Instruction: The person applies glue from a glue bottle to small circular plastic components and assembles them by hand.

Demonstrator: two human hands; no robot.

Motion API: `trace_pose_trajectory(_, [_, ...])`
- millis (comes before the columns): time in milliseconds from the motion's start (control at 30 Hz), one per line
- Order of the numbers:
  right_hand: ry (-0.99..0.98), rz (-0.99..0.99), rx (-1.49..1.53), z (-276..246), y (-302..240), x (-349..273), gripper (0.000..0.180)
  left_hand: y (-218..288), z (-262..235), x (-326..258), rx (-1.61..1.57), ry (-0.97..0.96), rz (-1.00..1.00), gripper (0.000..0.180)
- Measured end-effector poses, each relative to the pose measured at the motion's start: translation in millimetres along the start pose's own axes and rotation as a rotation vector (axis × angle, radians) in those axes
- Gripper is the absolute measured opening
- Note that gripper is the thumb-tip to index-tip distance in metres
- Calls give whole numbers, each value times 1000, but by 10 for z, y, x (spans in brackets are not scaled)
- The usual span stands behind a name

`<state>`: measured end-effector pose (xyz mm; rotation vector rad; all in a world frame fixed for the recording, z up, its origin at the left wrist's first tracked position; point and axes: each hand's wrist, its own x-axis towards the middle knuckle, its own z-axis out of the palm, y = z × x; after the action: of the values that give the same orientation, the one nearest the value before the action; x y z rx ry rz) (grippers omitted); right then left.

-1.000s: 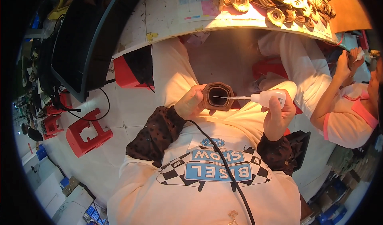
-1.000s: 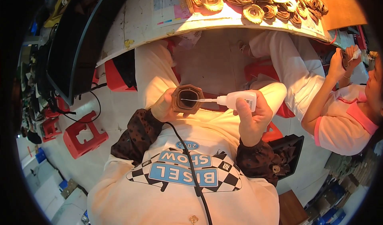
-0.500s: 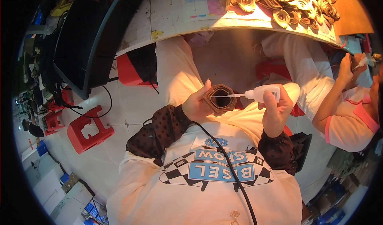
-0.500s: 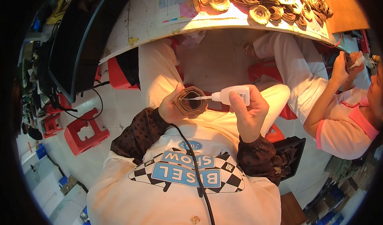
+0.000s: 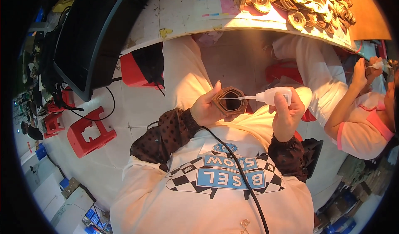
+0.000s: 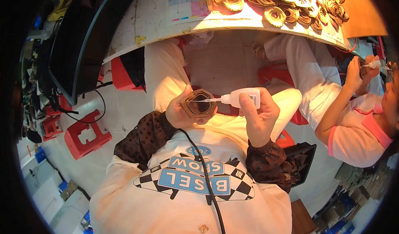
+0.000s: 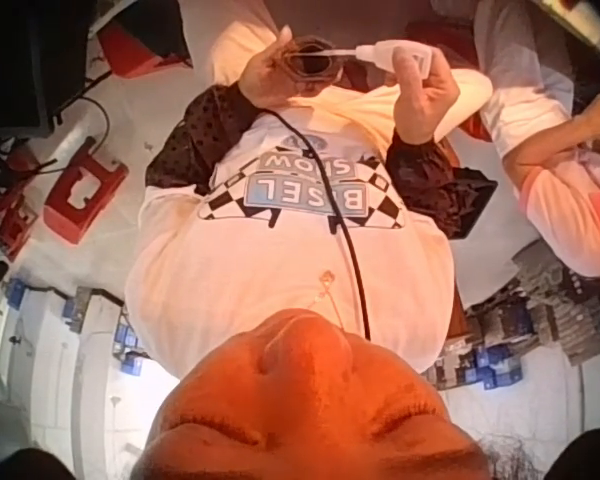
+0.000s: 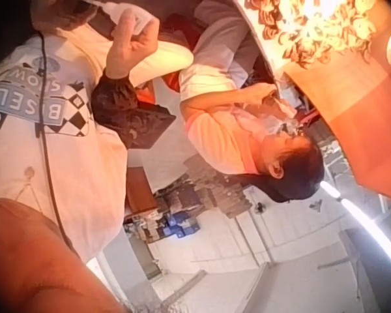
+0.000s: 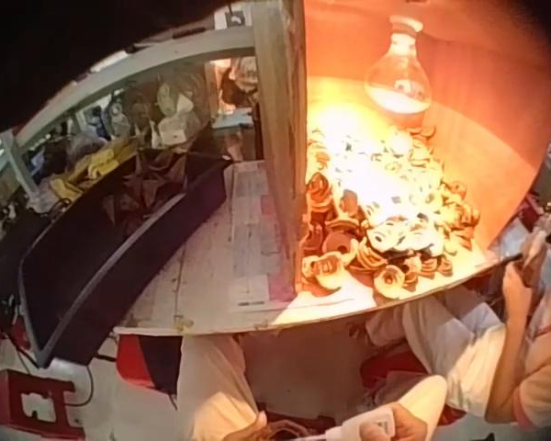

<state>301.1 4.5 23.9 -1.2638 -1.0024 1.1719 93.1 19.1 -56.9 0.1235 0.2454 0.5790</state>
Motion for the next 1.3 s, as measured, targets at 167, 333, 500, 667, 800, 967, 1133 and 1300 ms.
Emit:
trace_pose_trajectory(167, [-5, -5, -3, 29, -12, 6, 12, -12, -21, 8, 13, -52, 15, 71])
trace_pose_trajectory(333, [-5, -6, 6, 29, 4, 9, 12, -14, -29, 10, 30, -82, 11, 72])
trace_pose_trajectory(500, [-14, 14, -22, 21, 29, 10, 15, -8, -7, 5, -17, -38, -7, 72])
trace_pose_trajectory(667, [-19, 14, -4, 42, 17, 18, 16, -5, -22, 1, -8, -40, -15, 72])
trace_pose_trajectory(800, [-29, 6, 5, 35, 29, 18, 17, -8, -44, 12, -49, -86, -15, 71])
trace_pose_trajectory(967, [-21, 12, -5, 29, 47, 16, 17, -7, -4, 9, -71, -43, -13, 70])
trace_pose_trajectory(1133, [-19, 14, -6, 30, 58, 15, 17, -7, 20, 5, -73, -24, -1, 69])
trace_pose_trajectory(1300, [-9, 10, -14, 51, 34, 17, 16, -14, -12, 3, -86, -33, 7, 69])
